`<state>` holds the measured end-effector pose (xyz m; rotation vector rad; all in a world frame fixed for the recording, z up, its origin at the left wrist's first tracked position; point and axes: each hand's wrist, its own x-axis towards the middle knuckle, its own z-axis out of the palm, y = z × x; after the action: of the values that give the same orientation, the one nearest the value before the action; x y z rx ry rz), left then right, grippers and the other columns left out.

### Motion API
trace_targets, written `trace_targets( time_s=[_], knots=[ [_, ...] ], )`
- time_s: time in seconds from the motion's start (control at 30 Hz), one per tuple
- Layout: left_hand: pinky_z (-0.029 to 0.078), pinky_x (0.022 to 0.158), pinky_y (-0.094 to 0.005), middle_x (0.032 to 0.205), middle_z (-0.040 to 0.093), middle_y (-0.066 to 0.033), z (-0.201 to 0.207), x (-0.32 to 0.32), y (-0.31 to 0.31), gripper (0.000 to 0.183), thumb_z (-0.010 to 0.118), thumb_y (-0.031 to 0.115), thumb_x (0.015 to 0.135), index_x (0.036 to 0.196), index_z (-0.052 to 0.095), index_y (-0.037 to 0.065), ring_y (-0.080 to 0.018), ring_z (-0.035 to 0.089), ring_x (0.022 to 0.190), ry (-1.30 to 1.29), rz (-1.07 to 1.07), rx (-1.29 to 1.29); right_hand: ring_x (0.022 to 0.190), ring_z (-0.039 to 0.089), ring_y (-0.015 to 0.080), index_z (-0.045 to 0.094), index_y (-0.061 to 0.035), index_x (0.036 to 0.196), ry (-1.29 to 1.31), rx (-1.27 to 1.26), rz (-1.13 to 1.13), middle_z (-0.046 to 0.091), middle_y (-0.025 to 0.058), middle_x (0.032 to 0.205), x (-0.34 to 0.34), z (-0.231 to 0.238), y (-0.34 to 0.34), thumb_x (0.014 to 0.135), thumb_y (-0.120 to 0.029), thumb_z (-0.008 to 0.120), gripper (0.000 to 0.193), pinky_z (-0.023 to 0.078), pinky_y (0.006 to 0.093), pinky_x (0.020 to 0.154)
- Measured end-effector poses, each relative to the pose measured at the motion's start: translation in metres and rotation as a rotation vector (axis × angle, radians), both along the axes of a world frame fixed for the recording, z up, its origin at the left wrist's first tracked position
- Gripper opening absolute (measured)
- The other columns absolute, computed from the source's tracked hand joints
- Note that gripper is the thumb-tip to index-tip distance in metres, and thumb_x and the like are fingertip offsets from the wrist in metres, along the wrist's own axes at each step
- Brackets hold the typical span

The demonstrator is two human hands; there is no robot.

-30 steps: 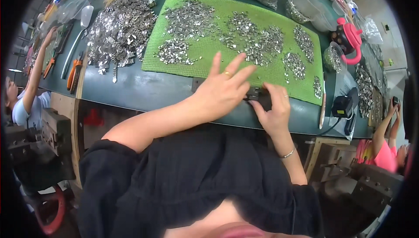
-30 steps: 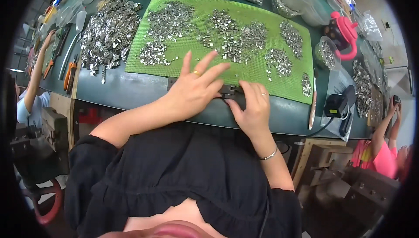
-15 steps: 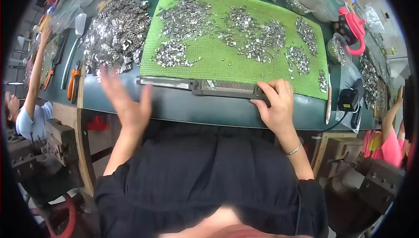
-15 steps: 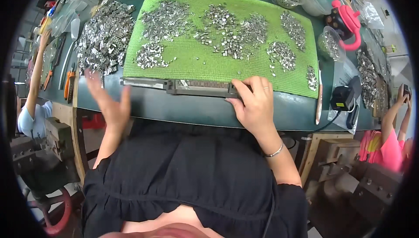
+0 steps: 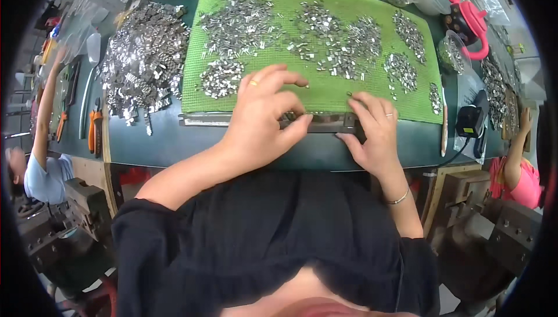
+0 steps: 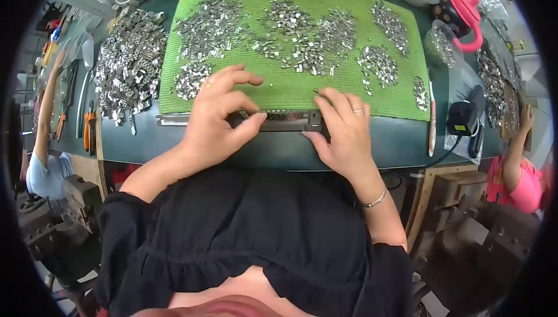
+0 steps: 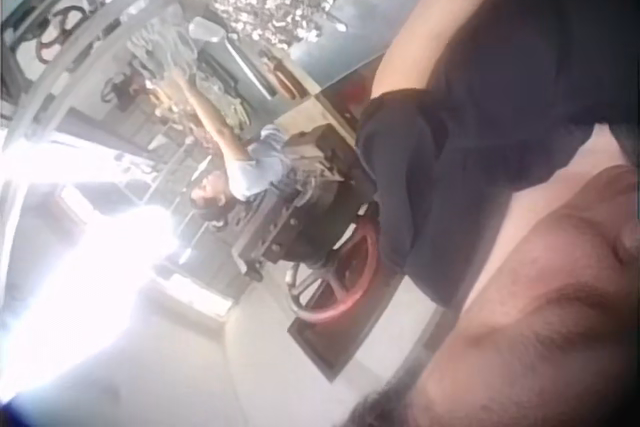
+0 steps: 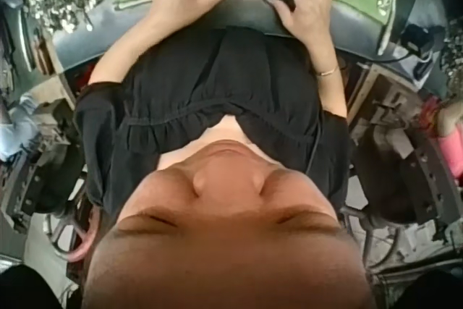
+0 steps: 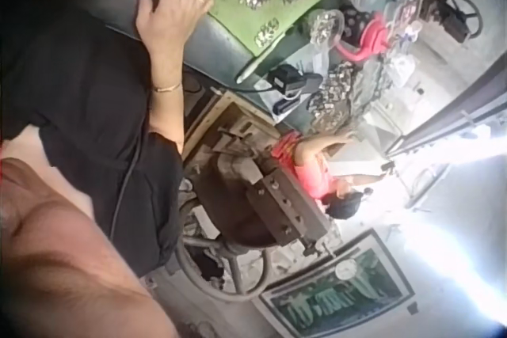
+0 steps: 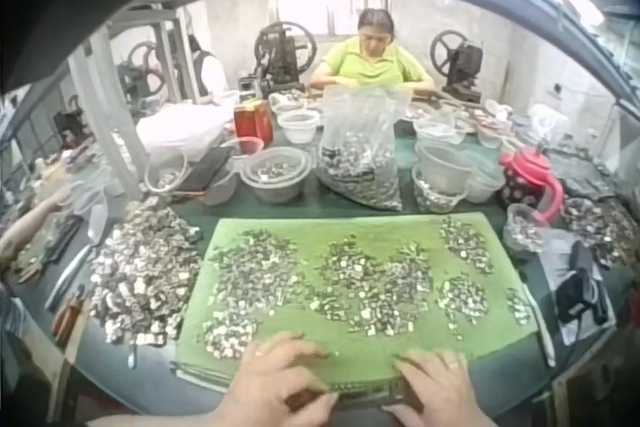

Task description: The person places small metal pieces into a metal fixture by hand, then inserts the fixture into a manual press machine and turns the wheel to press them.

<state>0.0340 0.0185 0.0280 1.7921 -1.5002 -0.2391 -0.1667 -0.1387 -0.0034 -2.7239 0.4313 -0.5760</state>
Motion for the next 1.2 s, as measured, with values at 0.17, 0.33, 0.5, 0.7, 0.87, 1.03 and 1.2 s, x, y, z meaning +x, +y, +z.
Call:
trace_targets(
  time_s=[0.17, 0.33, 0.5, 0.7, 0.87, 1.03, 1.2],
  knots=[
    [0.048, 0.092, -0.0357, 0.113, 0.069, -0.0145, 0.037, 0.052, 0.032, 0.008, 0.074, 0.003, 0.077, 0.08, 0.066, 0.001, -0.0267, 0.064, 0.107, 0.07, 0.257, -0.235, 0.113, 0.05, 0.0315, 0.059, 0.0015, 0.124, 0.106, -0.041, 0.01, 0.053, 0.0115, 0.132, 0.007, 0.006, 0.0, 0.067, -0.031, 0.084, 0.07, 0.036, 0.0425, 0.094],
    [0.039, 0.106, -0.0428, 0.13, 0.058, -0.0205, 0.035, 0.091, 0.081, 0.037, 0.076, 0.005, 0.079, 0.114, 0.065, -0.001, -0.0332, 0.053, 0.125, -0.398, 0.769, -0.418, 0.112, 0.05, 0.0312, 0.06, -0.002, 0.124, 0.087, -0.018, 0.053, 0.053, 0.0122, 0.129, 0.031, 0.024, 0.004, 0.068, -0.036, 0.083, 0.069, 0.035, 0.043, 0.093],
    [0.027, 0.107, -0.0661, 0.141, 0.05, -0.0099, 0.001, 0.049, 0.057, 0.027, 0.081, 0.016, 0.074, 0.1, 0.073, 0.016, -0.044, 0.034, 0.139, -0.43, 0.3, 0.077, 0.095, 0.053, 0.0241, 0.069, -0.0087, 0.096, -0.071, -0.067, 0.302, 0.059, 0.0043, 0.093, 0.099, 0.02, 0.018, 0.079, -0.011, 0.068, 0.016, 0.035, 0.04, 0.083],
    [0.028, 0.106, -0.0704, 0.139, 0.051, -0.0098, -0.006, 0.059, 0.036, 0.011, 0.078, 0.016, 0.076, 0.086, 0.076, 0.014, -0.0442, 0.036, 0.139, -0.425, 0.165, 0.154, 0.084, 0.055, 0.0243, 0.07, -0.0081, 0.083, 0.005, -0.142, 0.334, 0.057, 0.004, 0.08, 0.142, 0.004, 0.016, 0.079, -0.01, 0.071, 0.004, 0.036, 0.0395, 0.079],
    [0.028, 0.109, -0.0677, 0.137, 0.052, -0.0102, -0.008, 0.065, 0.023, 0.008, 0.077, 0.015, 0.076, 0.084, 0.077, 0.014, -0.043, 0.035, 0.14, -0.454, 0.049, 0.135, 0.082, 0.055, 0.0248, 0.066, -0.0083, 0.076, 0.005, -0.139, 0.32, 0.057, 0.0042, 0.078, 0.149, -0.001, 0.017, 0.078, -0.01, 0.071, 0.005, 0.036, 0.0395, 0.078],
    [0.026, 0.113, -0.0646, 0.135, 0.053, -0.0113, -0.003, 0.073, 0.015, 0.007, 0.07, 0.015, 0.077, 0.079, 0.076, 0.013, -0.0409, 0.034, 0.142, -0.531, -0.082, 0.168, 0.084, 0.055, 0.0246, 0.065, -0.0079, 0.076, -0.038, -0.139, 0.366, 0.057, 0.0053, 0.079, 0.142, 0.005, 0.011, 0.077, -0.006, 0.069, 0.004, 0.035, 0.0401, 0.078],
    [0.026, 0.114, -0.0632, 0.135, 0.052, -0.0103, 0.005, 0.071, 0.014, 0.009, 0.067, 0.016, 0.077, 0.08, 0.073, 0.011, -0.0378, 0.032, 0.143, -0.691, -0.203, 0.174, 0.087, 0.058, 0.0242, 0.066, -0.0094, 0.071, 0.022, -0.091, 0.329, 0.059, 0.0047, 0.08, 0.128, 0.002, 0.005, 0.075, -0.006, 0.065, 0.005, 0.036, 0.0405, 0.081]
  ],
)
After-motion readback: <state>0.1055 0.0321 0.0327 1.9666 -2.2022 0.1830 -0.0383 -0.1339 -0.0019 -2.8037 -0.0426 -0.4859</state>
